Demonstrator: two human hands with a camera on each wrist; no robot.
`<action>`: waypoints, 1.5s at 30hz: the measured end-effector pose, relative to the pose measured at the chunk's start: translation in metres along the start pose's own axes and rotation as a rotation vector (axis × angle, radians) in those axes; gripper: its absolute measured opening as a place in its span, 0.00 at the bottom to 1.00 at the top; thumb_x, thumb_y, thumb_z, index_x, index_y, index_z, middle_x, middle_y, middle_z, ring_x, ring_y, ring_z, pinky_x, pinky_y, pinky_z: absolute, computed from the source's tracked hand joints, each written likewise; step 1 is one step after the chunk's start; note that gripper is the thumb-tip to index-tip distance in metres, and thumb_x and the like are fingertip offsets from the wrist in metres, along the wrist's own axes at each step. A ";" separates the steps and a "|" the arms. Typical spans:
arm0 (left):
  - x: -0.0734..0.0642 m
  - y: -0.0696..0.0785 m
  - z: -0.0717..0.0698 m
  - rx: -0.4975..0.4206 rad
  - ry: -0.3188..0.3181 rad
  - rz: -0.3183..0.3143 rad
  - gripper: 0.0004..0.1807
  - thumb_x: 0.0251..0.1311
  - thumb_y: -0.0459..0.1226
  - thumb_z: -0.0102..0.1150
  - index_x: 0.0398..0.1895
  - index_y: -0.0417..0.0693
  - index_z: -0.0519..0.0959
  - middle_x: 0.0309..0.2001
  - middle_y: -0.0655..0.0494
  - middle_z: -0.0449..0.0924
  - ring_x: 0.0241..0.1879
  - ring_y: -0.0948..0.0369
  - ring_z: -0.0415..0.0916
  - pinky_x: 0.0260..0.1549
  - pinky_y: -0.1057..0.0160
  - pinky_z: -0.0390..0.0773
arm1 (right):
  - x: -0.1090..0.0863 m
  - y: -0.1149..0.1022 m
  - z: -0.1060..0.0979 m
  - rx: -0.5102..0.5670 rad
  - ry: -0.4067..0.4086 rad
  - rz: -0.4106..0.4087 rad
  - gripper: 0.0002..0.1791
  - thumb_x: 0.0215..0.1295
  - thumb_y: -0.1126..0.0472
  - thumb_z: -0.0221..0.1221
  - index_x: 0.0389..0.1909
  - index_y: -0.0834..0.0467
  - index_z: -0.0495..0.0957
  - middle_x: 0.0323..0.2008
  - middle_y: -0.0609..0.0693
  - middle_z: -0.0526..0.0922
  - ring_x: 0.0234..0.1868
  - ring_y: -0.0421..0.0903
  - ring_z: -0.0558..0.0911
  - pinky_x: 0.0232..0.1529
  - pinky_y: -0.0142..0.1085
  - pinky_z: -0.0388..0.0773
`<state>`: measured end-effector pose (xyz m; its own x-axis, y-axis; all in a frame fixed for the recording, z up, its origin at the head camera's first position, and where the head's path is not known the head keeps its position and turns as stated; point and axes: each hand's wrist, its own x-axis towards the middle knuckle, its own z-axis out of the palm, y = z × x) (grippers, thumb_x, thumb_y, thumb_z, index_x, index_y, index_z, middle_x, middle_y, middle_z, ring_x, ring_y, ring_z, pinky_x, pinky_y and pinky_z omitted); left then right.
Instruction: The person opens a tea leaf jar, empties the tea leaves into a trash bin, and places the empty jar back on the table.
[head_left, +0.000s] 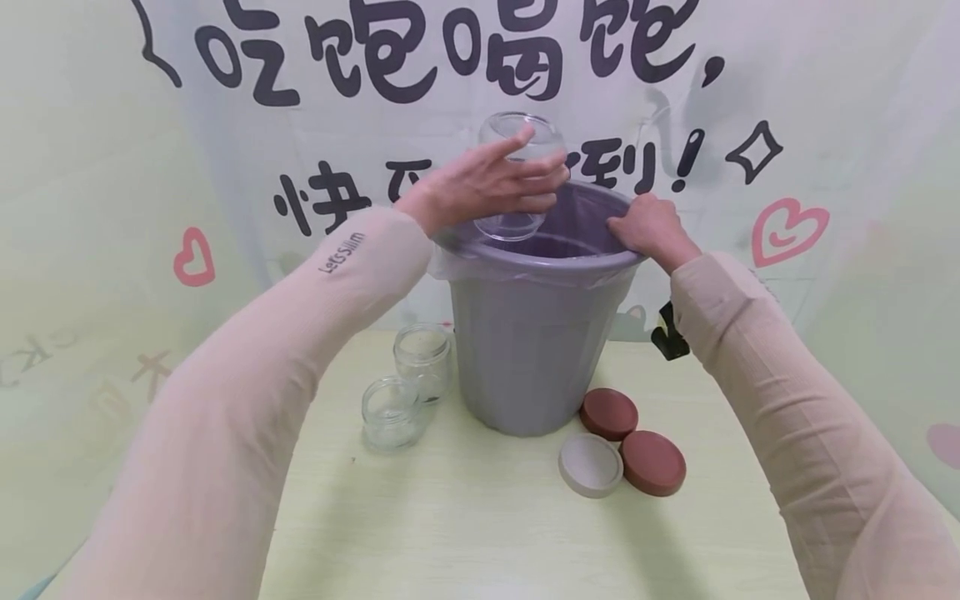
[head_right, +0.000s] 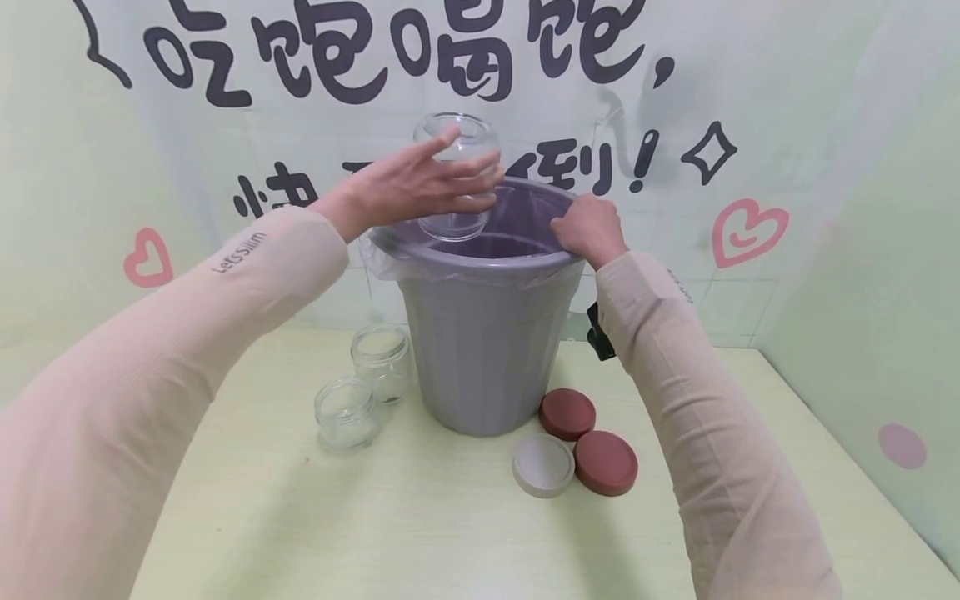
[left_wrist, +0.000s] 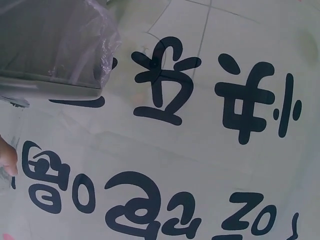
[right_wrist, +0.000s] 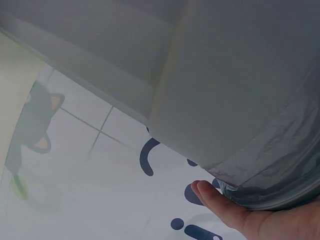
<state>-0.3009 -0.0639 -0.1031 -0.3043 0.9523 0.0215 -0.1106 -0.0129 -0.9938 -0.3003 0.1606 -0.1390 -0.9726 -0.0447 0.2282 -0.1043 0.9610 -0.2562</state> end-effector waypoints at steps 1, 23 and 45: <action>-0.001 -0.001 0.000 -0.017 -0.004 -0.025 0.46 0.40 0.34 0.65 0.65 0.61 0.53 0.67 0.54 0.50 0.65 0.55 0.46 0.59 0.52 0.53 | 0.000 0.000 0.000 0.008 0.005 0.002 0.18 0.60 0.56 0.44 0.24 0.69 0.68 0.32 0.66 0.71 0.36 0.61 0.72 0.38 0.48 0.72; -0.033 -0.008 -0.001 -1.013 -0.180 -0.998 0.46 0.33 0.31 0.68 0.62 0.53 0.59 0.61 0.44 0.55 0.61 0.48 0.47 0.58 0.52 0.55 | -0.012 0.009 -0.005 0.330 0.049 0.087 0.15 0.59 0.54 0.45 0.19 0.58 0.59 0.24 0.53 0.63 0.29 0.49 0.66 0.27 0.35 0.64; -0.103 0.031 -0.016 -1.916 -0.224 -1.785 0.52 0.34 0.49 0.72 0.64 0.54 0.53 0.61 0.52 0.58 0.57 0.58 0.59 0.53 0.57 0.66 | -0.028 0.029 0.009 0.661 0.065 0.090 0.32 0.66 0.46 0.38 0.54 0.70 0.68 0.38 0.53 0.75 0.32 0.31 0.71 0.47 0.33 0.65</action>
<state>-0.2576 -0.1578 -0.1377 -0.9296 -0.1746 0.3246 0.1945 0.5157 0.8344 -0.2779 0.1873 -0.1612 -0.9710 0.0643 0.2302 -0.1491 0.5899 -0.7936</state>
